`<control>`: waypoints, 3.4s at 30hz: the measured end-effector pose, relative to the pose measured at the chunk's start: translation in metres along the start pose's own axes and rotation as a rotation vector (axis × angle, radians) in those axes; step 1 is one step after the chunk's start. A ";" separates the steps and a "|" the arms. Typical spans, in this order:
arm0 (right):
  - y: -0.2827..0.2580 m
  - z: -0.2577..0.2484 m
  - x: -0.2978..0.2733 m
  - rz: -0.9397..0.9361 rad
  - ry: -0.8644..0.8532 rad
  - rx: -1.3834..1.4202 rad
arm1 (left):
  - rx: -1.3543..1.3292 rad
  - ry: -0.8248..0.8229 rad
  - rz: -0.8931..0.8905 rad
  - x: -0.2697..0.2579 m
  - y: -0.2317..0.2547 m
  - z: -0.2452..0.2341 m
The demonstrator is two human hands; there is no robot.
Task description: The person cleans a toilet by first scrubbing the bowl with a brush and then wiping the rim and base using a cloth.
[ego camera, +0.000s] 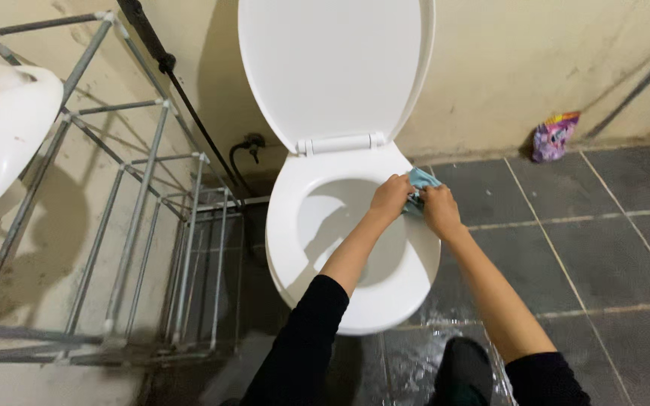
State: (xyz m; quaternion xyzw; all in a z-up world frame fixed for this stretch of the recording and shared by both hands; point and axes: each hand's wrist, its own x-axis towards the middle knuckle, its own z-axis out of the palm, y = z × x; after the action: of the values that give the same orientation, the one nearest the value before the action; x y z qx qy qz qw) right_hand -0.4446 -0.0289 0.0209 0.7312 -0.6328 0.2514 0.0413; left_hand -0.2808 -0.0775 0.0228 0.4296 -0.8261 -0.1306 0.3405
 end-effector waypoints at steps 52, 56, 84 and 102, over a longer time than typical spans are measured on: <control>-0.016 0.042 0.065 0.149 0.280 0.146 | 0.403 0.070 0.038 0.048 -0.031 0.044; -0.049 0.064 0.110 0.195 0.179 0.233 | 0.457 0.034 -0.093 0.075 -0.078 0.022; -0.306 0.116 0.010 -0.169 -0.096 0.478 | 0.394 0.161 -0.532 -0.193 -0.136 -0.203; -0.271 -0.045 -0.199 -0.264 -0.220 0.408 | 0.395 0.028 -0.341 -0.319 0.035 -0.176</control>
State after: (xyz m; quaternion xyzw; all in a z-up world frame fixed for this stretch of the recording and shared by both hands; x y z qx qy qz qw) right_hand -0.2169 0.2212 0.0458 0.8235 -0.4688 0.2851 -0.1438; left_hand -0.0565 0.2120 0.0259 0.6227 -0.7464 -0.0162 0.2344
